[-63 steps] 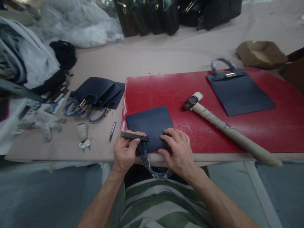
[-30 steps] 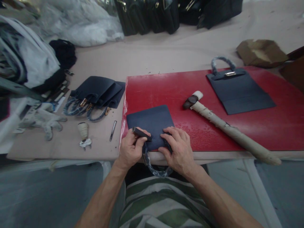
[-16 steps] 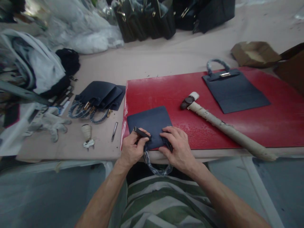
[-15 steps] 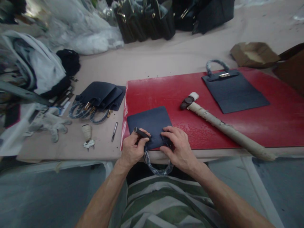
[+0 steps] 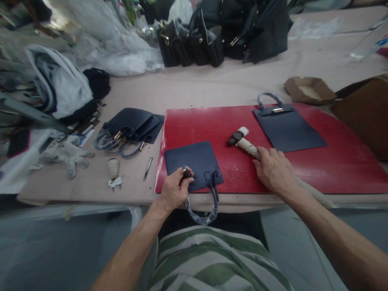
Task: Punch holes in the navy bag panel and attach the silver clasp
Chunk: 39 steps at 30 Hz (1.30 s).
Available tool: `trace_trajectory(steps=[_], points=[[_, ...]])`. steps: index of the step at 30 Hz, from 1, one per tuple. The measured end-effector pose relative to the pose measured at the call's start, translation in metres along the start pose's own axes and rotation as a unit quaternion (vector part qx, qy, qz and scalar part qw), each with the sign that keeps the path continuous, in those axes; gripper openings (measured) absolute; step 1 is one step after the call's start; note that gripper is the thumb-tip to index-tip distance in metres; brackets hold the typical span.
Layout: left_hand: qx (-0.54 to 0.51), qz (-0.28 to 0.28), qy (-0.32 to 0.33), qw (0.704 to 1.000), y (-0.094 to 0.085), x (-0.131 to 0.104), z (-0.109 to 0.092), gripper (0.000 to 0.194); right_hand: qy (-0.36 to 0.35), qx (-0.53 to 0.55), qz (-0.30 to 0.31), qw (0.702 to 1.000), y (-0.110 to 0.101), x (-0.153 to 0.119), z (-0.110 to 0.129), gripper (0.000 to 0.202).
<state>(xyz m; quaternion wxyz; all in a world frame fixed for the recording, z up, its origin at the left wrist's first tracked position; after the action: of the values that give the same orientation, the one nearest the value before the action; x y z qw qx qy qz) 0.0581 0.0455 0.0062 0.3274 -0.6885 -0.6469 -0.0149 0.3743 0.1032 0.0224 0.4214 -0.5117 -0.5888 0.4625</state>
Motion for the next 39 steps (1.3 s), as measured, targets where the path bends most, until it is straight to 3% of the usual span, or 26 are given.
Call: trace_trajectory(steps=[5,7,9,12,14,17,20,23,26,28,30,33,35,39], points=[[-0.008,0.008,-0.001,1.0,0.0,0.002,-0.001,0.014,0.009,-0.039,0.022,0.999,-0.006,-0.003,0.002,0.031],[-0.014,0.008,-0.01,1.0,0.0,0.001,0.001,0.015,0.03,0.039,0.053,0.997,-0.011,0.0,0.0,0.028],[-0.015,0.006,-0.011,1.0,0.0,0.0,0.002,0.016,0.067,0.175,0.093,0.978,-0.021,0.002,0.0,0.026],[-0.016,0.004,-0.008,1.0,0.002,-0.001,0.006,0.016,0.081,0.384,0.137,0.909,-0.053,0.001,0.008,0.031],[-0.016,0.004,-0.011,1.0,0.002,-0.002,0.007,0.015,0.048,0.459,0.123,0.879,-0.086,-0.004,0.019,0.037],[-0.022,0.007,-0.019,1.0,0.003,-0.002,0.007,0.014,-0.054,0.431,0.048,0.899,-0.138,-0.014,0.037,0.034],[-0.026,0.008,-0.024,0.999,0.003,-0.002,0.006,0.014,-0.157,0.349,0.036,0.923,-0.165,-0.022,0.055,0.028],[-0.026,0.012,-0.027,0.999,0.003,-0.001,0.004,0.012,-0.208,0.285,0.069,0.933,-0.165,-0.025,0.066,0.025],[-0.028,0.005,-0.011,1.0,0.002,0.0,0.003,0.01,-0.214,0.215,0.117,0.946,-0.158,-0.023,0.067,0.022],[-0.025,-0.002,0.003,1.0,0.002,0.0,0.002,0.011,-0.214,0.195,0.119,0.95,-0.162,-0.021,0.066,0.021],[-0.017,-0.006,0.005,1.0,0.002,0.0,0.003,0.012,-0.215,0.224,0.066,0.948,-0.174,-0.02,0.064,0.024],[0.0,-0.006,-0.001,1.0,0.003,0.0,0.005,0.013,-0.187,0.323,-0.063,0.926,-0.189,-0.022,0.061,0.026],[0.003,-0.002,-0.005,1.0,0.004,-0.001,0.007,0.014,-0.186,0.345,-0.093,0.916,-0.187,-0.025,0.061,0.022],[-0.009,0.005,-0.019,1.0,0.005,-0.005,0.011,0.01,-0.26,0.224,0.042,0.938,-0.168,-0.025,0.065,0.019]])
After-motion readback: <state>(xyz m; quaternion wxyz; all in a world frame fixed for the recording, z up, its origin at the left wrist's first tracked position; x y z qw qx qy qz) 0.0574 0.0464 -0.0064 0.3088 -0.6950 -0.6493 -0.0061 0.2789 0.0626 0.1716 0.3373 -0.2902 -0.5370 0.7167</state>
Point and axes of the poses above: each hand's wrist, its own x-axis towards the middle knuckle, its own y-axis out of the palm, z = x × y, the point moved 3 cm from there along x, towards the middle knuckle, and after that the axes turned 7 degrees about -x, right-handed, at the moved point
